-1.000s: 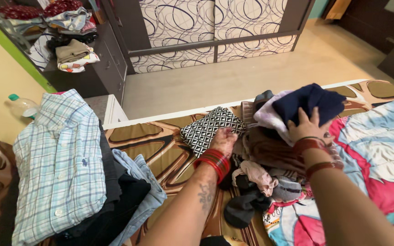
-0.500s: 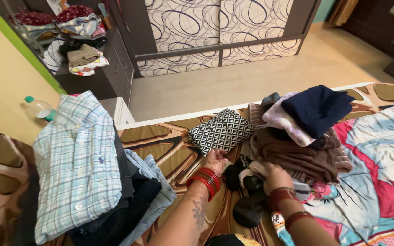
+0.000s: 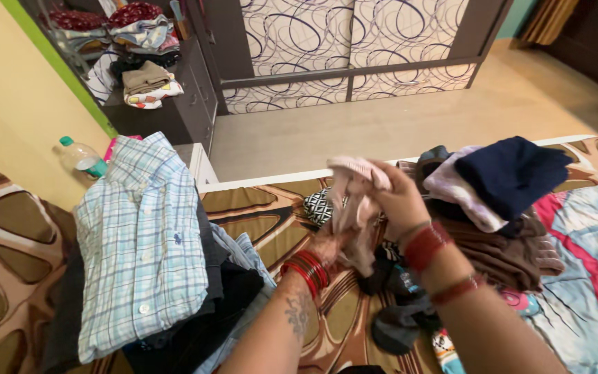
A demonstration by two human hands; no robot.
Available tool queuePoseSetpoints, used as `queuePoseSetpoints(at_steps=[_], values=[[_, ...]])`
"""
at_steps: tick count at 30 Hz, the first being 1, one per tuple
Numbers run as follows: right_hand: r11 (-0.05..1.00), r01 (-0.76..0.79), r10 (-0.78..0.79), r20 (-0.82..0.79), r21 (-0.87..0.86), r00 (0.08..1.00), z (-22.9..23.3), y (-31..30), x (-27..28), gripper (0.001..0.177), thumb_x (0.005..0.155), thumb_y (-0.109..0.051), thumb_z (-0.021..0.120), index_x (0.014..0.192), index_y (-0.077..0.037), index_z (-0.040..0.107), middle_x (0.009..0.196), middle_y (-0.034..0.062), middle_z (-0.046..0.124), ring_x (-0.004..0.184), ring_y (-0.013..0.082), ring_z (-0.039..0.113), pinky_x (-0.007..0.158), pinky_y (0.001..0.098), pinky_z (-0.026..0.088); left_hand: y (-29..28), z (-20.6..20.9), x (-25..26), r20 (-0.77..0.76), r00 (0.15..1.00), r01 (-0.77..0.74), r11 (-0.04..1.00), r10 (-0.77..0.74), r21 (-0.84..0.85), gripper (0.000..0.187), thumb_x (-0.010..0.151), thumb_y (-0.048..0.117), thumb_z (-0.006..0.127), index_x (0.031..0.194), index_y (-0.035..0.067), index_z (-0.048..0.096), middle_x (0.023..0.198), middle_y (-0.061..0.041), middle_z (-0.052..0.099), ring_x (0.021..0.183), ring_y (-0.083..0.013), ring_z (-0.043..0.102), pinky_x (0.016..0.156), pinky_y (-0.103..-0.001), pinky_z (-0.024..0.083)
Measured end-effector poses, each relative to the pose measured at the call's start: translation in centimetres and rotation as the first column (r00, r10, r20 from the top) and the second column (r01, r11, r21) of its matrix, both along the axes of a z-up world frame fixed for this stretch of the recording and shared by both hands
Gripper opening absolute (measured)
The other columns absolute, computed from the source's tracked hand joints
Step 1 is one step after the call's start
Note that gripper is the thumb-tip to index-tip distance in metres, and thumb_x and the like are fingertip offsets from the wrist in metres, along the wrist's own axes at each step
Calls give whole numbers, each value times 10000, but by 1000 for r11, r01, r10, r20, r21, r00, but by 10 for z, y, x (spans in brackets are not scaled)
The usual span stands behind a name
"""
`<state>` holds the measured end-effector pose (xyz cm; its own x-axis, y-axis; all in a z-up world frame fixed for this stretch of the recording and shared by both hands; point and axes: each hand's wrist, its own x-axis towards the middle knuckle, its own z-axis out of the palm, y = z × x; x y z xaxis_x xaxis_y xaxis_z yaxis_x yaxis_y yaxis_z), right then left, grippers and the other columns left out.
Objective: The person folds various items of clothing, including t-shirts and trousers, by hand on a bed and creates stacks.
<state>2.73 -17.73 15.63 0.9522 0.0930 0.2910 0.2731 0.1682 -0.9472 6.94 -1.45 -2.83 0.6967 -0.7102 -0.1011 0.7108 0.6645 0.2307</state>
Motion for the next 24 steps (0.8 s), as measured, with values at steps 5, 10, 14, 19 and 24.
queuePoseSetpoints(at_steps=[5,10,14,19,24], values=[[799,431,-366,230,-419,902,6,7,51,385,924,-46,724,1301,-9,653,1079,96,747,931,162,694,797,294,565,20,74,6,192,891,-440,683,411,583,818,902,262,728,1585,214,281,1503,-104,508,1380,-434,502,913,-526,503],[324,443,-116,430,-836,895,-65,-1,96,349,895,-13,603,1231,-3,694,1197,204,709,1059,335,704,895,409,572,26,54,28,96,865,-478,751,493,456,727,961,612,424,1602,310,263,1543,-20,423,1406,-369,335,966,-611,428],[-91,-224,-2,-225,-970,974,-148,-17,64,538,910,-247,719,1390,-132,507,1437,166,484,1239,345,573,1022,402,489,35,-13,31,105,913,-391,769,394,506,651,965,574,474,1557,329,360,1560,48,417,1405,-322,366,1022,-590,403],[44,-129,-110,-133,-991,985,-164,-11,-41,1000,710,-433,902,1527,-236,360,1580,111,328,1377,353,414,1095,426,389,34,-80,26,99,923,-357,725,373,589,439,961,444,578,1354,255,528,1416,22,576,1250,-268,485,901,-517,476],[-154,-128,-152,-104,-980,983,-133,7,-70,802,718,-428,865,1391,-232,477,1430,56,529,1353,323,501,1119,478,419,4,-86,-13,350,882,-458,398,316,795,454,892,402,643,1298,207,587,1238,-34,642,1080,-272,576,806,-488,514]])
